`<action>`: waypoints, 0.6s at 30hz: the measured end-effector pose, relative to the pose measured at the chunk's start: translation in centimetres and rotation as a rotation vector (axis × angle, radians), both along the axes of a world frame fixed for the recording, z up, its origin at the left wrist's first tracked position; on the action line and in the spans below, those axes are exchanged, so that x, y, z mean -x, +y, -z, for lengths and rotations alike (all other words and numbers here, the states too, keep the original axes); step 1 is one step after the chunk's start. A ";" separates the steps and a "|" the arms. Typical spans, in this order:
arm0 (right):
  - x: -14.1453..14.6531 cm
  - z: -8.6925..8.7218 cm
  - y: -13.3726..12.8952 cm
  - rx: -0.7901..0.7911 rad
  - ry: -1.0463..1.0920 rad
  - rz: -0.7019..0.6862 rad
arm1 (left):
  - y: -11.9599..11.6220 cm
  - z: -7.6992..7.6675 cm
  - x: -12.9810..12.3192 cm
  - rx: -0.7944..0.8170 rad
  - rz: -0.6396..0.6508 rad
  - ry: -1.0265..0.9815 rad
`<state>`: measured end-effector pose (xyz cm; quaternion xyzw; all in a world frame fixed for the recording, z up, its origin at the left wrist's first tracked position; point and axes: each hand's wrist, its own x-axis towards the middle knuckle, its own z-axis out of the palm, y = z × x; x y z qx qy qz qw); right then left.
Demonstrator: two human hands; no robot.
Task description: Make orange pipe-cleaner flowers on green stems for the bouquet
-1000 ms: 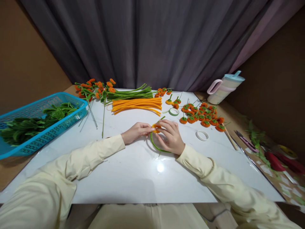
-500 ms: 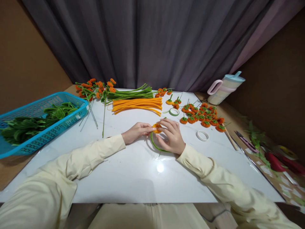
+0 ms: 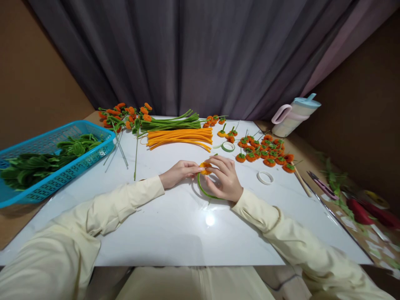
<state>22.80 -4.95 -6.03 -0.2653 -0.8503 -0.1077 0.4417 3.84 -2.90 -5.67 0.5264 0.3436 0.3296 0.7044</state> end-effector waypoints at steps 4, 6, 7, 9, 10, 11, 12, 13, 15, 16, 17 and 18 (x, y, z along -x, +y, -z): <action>0.0 -0.1 0.0 0.001 -0.002 0.001 | 0.0 0.0 0.1 -0.005 0.000 0.002; 0.0 0.0 0.1 0.000 -0.007 0.000 | 0.0 0.0 0.1 -0.009 0.000 0.002; 0.0 0.0 0.1 0.000 -0.009 0.000 | 0.0 0.0 0.1 -0.012 0.000 0.003; 0.0 0.1 0.1 0.002 -0.013 0.001 | 0.0 0.0 0.1 -0.019 0.002 0.005; 0.0 0.1 0.1 0.006 -0.016 0.002 | 0.1 0.0 0.1 -0.024 0.003 0.008; 0.0 0.1 0.1 0.011 -0.019 0.003 | 0.1 0.1 0.1 -0.029 0.003 0.011; 0.0 0.1 0.0 0.016 -0.021 0.002 | 0.1 0.1 0.1 -0.035 0.003 0.014; 0.0 0.0 0.0 0.019 -0.022 -0.001 | 0.1 0.1 0.1 -0.040 0.003 0.018; 0.1 0.0 -0.1 0.023 -0.022 -0.007 | 0.2 0.2 0.1 -0.049 0.002 0.022; 0.1 -0.1 -0.1 0.025 -0.021 -0.009 | 0.2 0.2 0.1 -0.055 0.002 0.024; 0.1 -0.1 -0.1 0.027 -0.019 -0.011 | 0.2 0.2 0.1 -0.063 0.004 0.027; 0.1 -0.1 -0.2 0.030 -0.019 -0.012 | 0.2 0.2 0.1 -0.074 0.004 0.034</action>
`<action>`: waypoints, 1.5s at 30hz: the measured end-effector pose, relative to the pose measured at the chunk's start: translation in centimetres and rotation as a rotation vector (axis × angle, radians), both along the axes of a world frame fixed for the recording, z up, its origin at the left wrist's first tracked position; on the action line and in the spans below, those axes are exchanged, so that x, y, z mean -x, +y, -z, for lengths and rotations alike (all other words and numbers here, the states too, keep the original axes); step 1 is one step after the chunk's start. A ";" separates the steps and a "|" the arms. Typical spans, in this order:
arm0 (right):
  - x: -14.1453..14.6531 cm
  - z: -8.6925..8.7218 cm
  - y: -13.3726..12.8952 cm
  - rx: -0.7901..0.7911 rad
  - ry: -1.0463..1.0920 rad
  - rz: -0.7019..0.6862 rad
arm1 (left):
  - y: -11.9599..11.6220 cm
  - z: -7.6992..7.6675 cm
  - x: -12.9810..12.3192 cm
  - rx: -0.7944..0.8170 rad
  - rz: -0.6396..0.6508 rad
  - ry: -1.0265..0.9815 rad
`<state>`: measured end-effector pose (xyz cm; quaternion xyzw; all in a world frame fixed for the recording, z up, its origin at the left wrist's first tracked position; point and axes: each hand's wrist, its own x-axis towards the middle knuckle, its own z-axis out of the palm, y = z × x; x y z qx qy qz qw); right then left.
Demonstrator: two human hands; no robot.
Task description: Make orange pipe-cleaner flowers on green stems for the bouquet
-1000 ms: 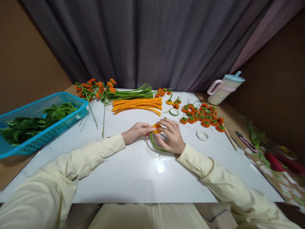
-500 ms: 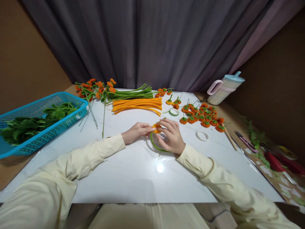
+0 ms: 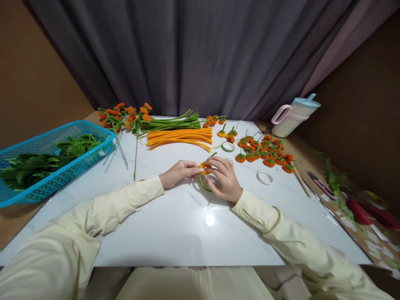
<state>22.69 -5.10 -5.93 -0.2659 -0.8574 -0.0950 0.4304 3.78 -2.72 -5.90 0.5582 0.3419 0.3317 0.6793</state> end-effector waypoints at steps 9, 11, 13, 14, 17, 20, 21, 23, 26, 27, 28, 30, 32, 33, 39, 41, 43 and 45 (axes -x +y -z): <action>0.0 0.1 0.1 0.008 -0.005 -0.013 | -0.1 -0.1 -0.1 -0.063 -0.003 0.053; 0.0 0.0 0.1 0.007 -0.006 -0.014 | -0.2 -0.2 0.0 -0.066 0.007 0.059; 0.0 -0.1 0.1 0.005 -0.008 -0.012 | -0.2 -0.4 0.0 -0.072 0.018 0.067; 0.0 -0.1 0.1 0.004 -0.008 -0.010 | -0.2 -0.4 0.0 -0.075 0.023 0.071; -0.1 -0.1 0.1 0.002 -0.008 -0.001 | -0.2 -0.6 0.1 -0.083 0.031 0.081; -0.1 -0.1 0.1 0.010 -0.009 0.003 | -0.2 -0.5 0.1 -0.098 0.035 0.088; -0.1 -0.1 0.1 0.013 -0.009 0.002 | -0.2 -0.5 0.1 -0.100 0.036 0.087; -0.1 0.0 0.1 0.021 -0.010 -0.001 | -0.2 -0.5 0.1 -0.097 0.035 0.082; -0.1 0.0 0.1 0.036 -0.018 0.000 | -0.2 -0.5 0.1 -0.089 0.031 0.082; -0.1 0.0 0.1 0.040 -0.020 0.000 | -0.3 -0.6 0.0 -0.089 0.030 0.082; -0.1 0.0 0.1 0.041 -0.020 -0.003 | -0.3 -0.6 0.0 -0.089 0.031 0.081; 0.0 0.1 0.1 0.037 -0.018 -0.015 | -0.2 -0.6 0.1 -0.089 0.030 0.080; 0.0 0.1 0.1 0.032 -0.017 -0.030 | -0.2 -0.5 0.1 -0.092 0.027 0.079; 0.0 0.1 0.1 0.031 -0.020 -0.035 | -0.2 -0.5 0.1 -0.093 0.025 0.079; 0.0 0.1 0.2 0.017 -0.036 -0.041 | -0.2 -0.4 0.1 -0.072 0.011 0.079; 0.0 0.1 0.2 0.024 -0.037 -0.035 | -0.2 -0.4 0.1 -0.068 0.012 0.075; 0.0 0.1 0.2 0.036 -0.035 -0.028 | -0.2 -0.4 0.1 -0.064 0.020 0.065; -0.1 0.0 0.1 0.038 -0.028 -0.021 | -0.2 -0.3 0.1 -0.062 0.026 0.056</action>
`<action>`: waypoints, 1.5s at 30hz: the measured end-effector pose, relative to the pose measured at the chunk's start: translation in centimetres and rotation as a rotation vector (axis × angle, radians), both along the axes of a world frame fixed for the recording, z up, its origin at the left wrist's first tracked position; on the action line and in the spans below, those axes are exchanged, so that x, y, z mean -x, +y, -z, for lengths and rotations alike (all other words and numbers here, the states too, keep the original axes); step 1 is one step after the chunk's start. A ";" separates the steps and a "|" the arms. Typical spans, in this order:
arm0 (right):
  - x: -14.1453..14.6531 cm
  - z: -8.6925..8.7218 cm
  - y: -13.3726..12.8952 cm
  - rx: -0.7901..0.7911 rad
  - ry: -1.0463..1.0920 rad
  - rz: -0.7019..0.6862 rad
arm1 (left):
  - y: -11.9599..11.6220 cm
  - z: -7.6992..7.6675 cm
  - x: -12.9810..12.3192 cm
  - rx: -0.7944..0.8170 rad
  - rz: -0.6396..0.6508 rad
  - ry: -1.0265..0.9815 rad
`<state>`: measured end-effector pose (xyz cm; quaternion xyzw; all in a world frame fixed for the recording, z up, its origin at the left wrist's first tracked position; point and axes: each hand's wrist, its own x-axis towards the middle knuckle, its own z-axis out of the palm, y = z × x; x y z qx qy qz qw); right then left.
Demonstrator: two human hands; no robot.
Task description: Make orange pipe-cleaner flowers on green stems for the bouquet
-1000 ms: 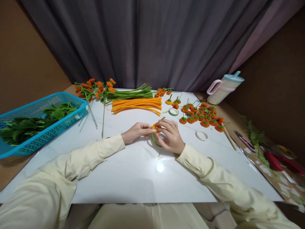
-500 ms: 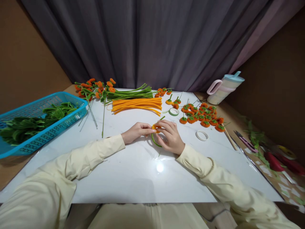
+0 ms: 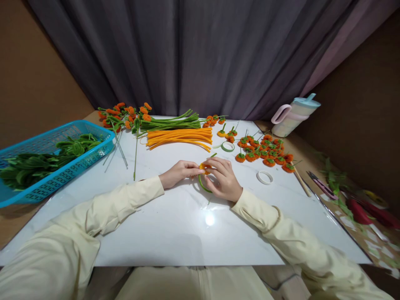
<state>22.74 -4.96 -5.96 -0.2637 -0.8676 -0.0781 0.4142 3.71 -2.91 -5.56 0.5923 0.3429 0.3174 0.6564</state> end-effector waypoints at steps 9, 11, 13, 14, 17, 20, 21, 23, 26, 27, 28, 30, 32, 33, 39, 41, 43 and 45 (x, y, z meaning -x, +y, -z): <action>0.0 0.0 0.0 -0.021 0.024 0.050 | 0.1 0.2 -0.1 0.113 -0.032 -0.076; 0.0 0.0 0.0 -0.019 0.022 0.055 | 0.1 0.2 -0.1 0.143 -0.040 -0.090; 0.0 -0.1 0.0 -0.019 0.021 0.057 | 0.1 0.1 -0.1 0.157 -0.045 -0.099; 0.0 -0.1 0.0 -0.019 0.019 0.057 | 0.1 0.1 -0.1 0.159 -0.045 -0.100; -0.1 -0.1 0.0 -0.012 0.014 0.052 | 0.2 0.0 0.0 0.166 -0.023 -0.100; -0.1 0.0 0.1 0.000 0.008 0.040 | 0.4 -0.1 0.1 0.176 0.028 -0.102; -0.1 0.0 0.1 0.003 0.008 0.036 | 0.4 -0.2 0.2 0.177 0.042 -0.103; -0.1 0.1 0.1 0.009 0.007 0.031 | 0.5 -0.2 0.2 0.174 0.055 -0.107; -0.2 0.1 0.2 0.018 -0.002 0.028 | 0.5 -0.2 0.2 0.167 0.057 -0.108; -0.2 0.1 0.2 0.020 -0.005 0.027 | 0.5 -0.2 0.2 0.164 0.058 -0.106; -0.2 0.1 0.2 0.021 -0.008 0.025 | 0.5 -0.2 0.2 0.158 0.058 -0.103; -0.2 0.1 0.2 0.019 -0.011 0.019 | 0.5 -0.1 0.2 0.140 0.061 -0.089; -0.2 0.0 0.2 0.015 -0.012 0.012 | 0.6 0.0 0.2 0.116 0.063 -0.072; -0.1 0.0 0.1 0.014 -0.013 0.010 | 0.6 0.0 0.2 0.109 0.065 -0.068; -0.4 -0.2 0.2 0.040 -0.019 0.019 | 0.5 -0.3 0.4 0.252 0.002 -0.135; -0.6 -0.1 0.4 0.051 -0.025 0.007 | 0.6 -0.3 0.4 0.274 -0.012 -0.147; -0.7 -0.1 0.5 0.068 -0.023 0.000 | 0.8 -0.2 0.5 0.284 -0.003 -0.156; -0.7 0.0 0.6 0.141 0.013 -0.012 | 1.0 0.0 0.5 0.293 0.002 -0.171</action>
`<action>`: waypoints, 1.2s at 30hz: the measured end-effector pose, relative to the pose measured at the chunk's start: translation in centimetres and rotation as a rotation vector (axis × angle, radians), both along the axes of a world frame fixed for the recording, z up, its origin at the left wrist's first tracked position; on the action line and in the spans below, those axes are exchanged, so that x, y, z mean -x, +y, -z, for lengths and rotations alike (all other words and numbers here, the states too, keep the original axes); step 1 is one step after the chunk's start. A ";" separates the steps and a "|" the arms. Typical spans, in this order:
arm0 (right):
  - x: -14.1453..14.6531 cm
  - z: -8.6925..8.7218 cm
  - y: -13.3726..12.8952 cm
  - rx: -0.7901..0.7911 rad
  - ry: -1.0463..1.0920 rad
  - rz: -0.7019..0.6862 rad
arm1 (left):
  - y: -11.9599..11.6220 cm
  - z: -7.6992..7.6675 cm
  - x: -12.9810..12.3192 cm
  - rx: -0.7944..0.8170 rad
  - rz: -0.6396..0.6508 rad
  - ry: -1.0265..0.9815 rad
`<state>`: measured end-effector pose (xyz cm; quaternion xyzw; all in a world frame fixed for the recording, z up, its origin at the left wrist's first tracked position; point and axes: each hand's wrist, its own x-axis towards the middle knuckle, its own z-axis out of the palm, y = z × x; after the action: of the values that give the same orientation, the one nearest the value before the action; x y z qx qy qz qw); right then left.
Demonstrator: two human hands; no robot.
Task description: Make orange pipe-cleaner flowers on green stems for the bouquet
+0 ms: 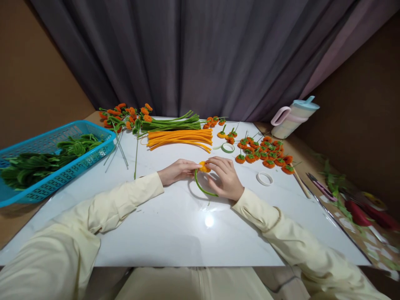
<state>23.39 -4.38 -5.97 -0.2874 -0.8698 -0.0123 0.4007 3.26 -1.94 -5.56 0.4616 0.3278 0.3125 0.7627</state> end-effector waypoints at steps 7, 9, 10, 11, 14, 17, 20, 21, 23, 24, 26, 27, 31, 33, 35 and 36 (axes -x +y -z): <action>0.6 0.2 0.1 0.694 0.580 0.035 | 0.2 0.3 -0.2 -0.004 -0.088 -0.062; 0.6 0.4 0.4 0.795 0.639 0.017 | 0.2 0.2 -0.2 -0.011 -0.113 -0.080; 0.6 0.4 0.6 0.855 0.670 0.001 | 0.2 0.1 -0.2 -0.015 -0.124 -0.087; 0.6 0.5 0.8 0.909 0.700 -0.016 | 0.2 0.1 -0.2 -0.019 -0.135 -0.091; 0.5 0.7 1.1 1.022 0.781 -0.062 | 0.0 0.0 -0.2 -0.029 -0.161 -0.082; 0.5 0.7 1.1 1.085 0.830 -0.107 | -0.1 0.1 -0.4 -0.054 -0.174 -0.046; 0.6 0.5 0.9 1.114 0.847 -0.142 | -0.2 0.2 -0.5 -0.080 -0.161 -0.028; 0.6 0.4 0.8 1.115 0.849 -0.148 | -0.2 0.2 -0.5 -0.078 -0.155 -0.024; 0.7 0.3 0.6 1.090 0.846 -0.154 | -0.2 0.3 -0.5 -0.062 -0.147 -0.022; 0.8 0.2 0.5 1.063 0.837 -0.154 | -0.2 0.3 -0.5 -0.056 -0.143 -0.024; 0.8 0.3 0.3 0.981 0.805 -0.146 | -0.2 0.2 -0.4 -0.056 -0.124 -0.028; 0.9 0.4 0.2 0.934 0.779 -0.140 | -0.2 0.1 -0.4 -0.066 -0.114 -0.029; 1.0 0.6 -0.3 0.775 0.623 -0.092 | -0.4 -0.2 -0.4 -0.111 -0.080 -0.031; 1.0 0.7 -0.5 0.714 0.551 -0.066 | -0.3 0.0 -0.4 -0.117 -0.074 -0.030; 1.1 0.7 -0.6 0.674 0.508 -0.052 | -0.3 0.3 -0.4 -0.124 -0.078 -0.017; 1.1 0.6 -0.6 0.665 0.497 -0.051 | -0.2 0.5 -0.4 -0.130 -0.082 -0.008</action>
<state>22.30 -5.03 -6.61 -0.3737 -0.7099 0.3491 0.4842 3.64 -2.16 -6.03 0.4953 0.3225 0.3659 0.7188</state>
